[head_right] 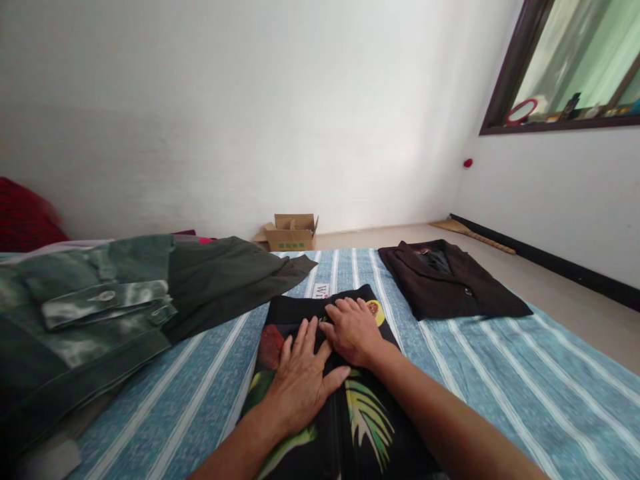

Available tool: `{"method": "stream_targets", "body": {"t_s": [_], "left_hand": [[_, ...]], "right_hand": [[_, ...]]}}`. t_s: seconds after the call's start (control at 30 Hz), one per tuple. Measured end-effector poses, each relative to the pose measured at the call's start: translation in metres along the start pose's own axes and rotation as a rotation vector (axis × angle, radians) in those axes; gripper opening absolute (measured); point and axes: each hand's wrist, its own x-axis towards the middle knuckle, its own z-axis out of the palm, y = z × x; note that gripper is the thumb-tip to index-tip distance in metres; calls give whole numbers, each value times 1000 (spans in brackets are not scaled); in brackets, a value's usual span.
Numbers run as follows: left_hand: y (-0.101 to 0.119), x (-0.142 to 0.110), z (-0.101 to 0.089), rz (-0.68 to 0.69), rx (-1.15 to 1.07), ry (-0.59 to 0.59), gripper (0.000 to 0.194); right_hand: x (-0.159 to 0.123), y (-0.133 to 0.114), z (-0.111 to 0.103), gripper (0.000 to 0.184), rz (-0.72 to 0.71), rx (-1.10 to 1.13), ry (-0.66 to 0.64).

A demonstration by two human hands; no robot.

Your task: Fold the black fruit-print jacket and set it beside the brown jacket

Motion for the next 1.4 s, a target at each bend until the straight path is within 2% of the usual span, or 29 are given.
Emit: {"method": "stream_targets", "body": {"t_s": [0.1,0.23,0.47,0.63,0.73,0.87,1.0,1.13,1.23,1.4], "left_hand": [[1,-1,-1,-20,27,-2,63],[3,-1,-3,-35,53,-1,62],[1,-1,2,-53,81,15,71],[-2,0,3,-73,46,15,78],[-4,-2,2,-94,29,32,80],[-4,-7,2,-131,35,35,81],[-5,-8,-5,-155,-17,19,80],[-13,3,-21,-203,44,145,58],[-25,14,-28,-266,85,164,56],[-46,18,-13,-408,73,81,66]], "right_hand": [[-8,3,24,50,-14,69,-30],[-3,11,35,57,-33,118,-15],[-5,13,32,59,-54,150,25],[-18,5,12,59,-25,140,78],[-33,-1,4,53,-30,143,78],[-50,-4,9,49,-40,164,24],[-54,-4,16,51,-29,176,11],[-54,-4,17,53,-26,178,18],[-55,-4,18,55,-20,176,20],[-56,-3,22,58,-25,172,22]]}}
